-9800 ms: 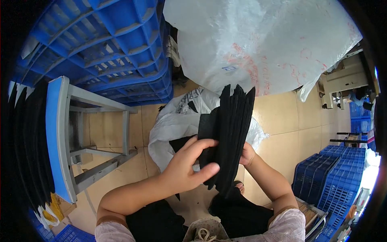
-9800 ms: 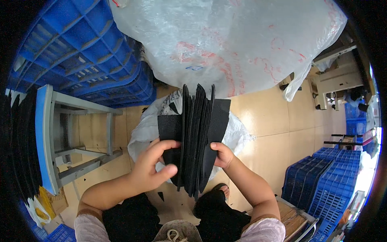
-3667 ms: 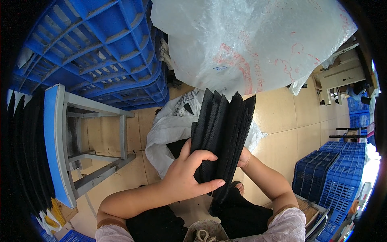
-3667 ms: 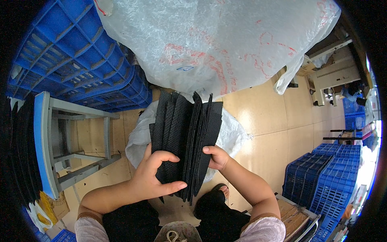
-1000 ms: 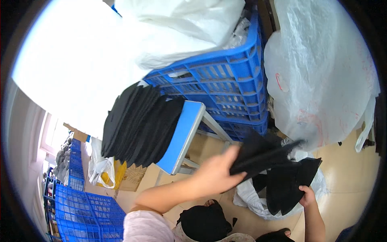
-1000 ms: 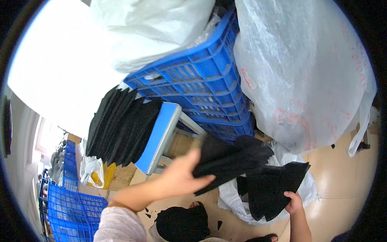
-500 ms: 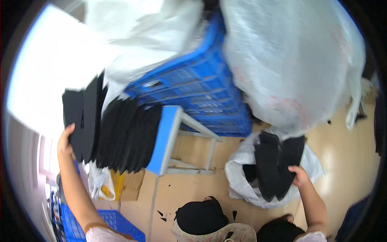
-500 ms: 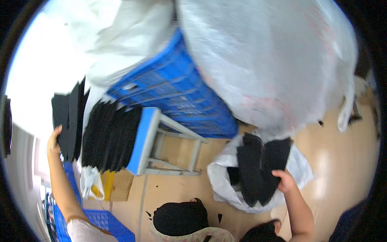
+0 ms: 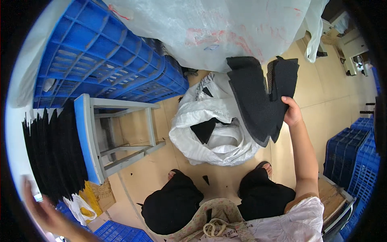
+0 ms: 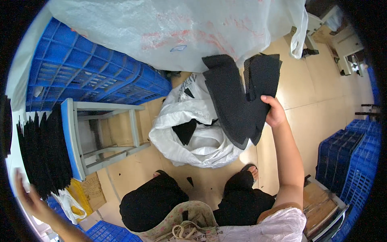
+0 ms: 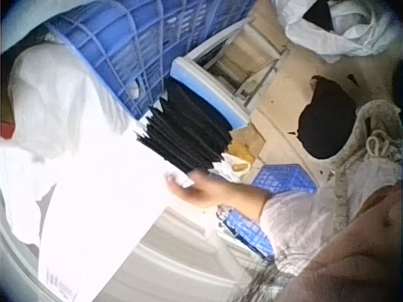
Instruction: Picking and sorting black shoe components from a large sack and placing them on a workstation.
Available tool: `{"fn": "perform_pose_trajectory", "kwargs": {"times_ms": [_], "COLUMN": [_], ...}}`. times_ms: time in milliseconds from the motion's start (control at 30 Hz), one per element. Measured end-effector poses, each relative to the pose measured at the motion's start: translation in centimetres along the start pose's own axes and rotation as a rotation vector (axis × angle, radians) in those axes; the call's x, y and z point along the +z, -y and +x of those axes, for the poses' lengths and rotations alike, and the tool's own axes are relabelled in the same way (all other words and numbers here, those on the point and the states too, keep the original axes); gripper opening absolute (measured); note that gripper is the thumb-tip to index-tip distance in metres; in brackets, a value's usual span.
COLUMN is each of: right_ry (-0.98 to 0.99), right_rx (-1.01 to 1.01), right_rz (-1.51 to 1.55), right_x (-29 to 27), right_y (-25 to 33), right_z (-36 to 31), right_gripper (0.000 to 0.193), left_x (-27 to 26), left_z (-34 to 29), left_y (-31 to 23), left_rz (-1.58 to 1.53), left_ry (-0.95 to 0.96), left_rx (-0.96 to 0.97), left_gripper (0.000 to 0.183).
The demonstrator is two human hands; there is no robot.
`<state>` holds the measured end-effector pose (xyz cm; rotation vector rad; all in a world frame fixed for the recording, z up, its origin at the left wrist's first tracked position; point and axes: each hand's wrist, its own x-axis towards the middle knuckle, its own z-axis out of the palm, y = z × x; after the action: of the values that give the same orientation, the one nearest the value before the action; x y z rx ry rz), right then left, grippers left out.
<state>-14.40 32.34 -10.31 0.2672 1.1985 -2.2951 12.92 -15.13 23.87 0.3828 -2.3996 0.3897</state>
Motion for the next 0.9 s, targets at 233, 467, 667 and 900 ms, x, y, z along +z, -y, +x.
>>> {"fn": "perform_pose_trajectory", "kwargs": {"times_ms": [233,467,667,900], "right_ry": [-0.169,-0.278,-0.223,-0.211], "right_rx": [-0.139,-0.275,-0.322,-0.272], "right_rz": [-0.108,-0.024,0.027,0.086], "right_x": [-4.1,-6.8,-8.3,-10.2], "right_y": [3.2,4.8,4.4,3.1], "right_z": [-1.7,-4.2,-3.3,-2.7], "right_gripper": [0.043,0.034,0.033,0.039], "left_x": [19.6,23.0,29.5,30.8], "left_z": [-13.5,-21.1,-27.3,-21.8], "left_y": [-16.8,-30.5,-30.0,-30.9], "left_rz": [-0.896,-0.883,-0.603,-0.511], "left_ry": [0.999,0.746,0.564,0.937], "left_rx": [0.481,1.517,1.515,1.186], "left_gripper": [0.023,0.037,0.037,0.037]}}
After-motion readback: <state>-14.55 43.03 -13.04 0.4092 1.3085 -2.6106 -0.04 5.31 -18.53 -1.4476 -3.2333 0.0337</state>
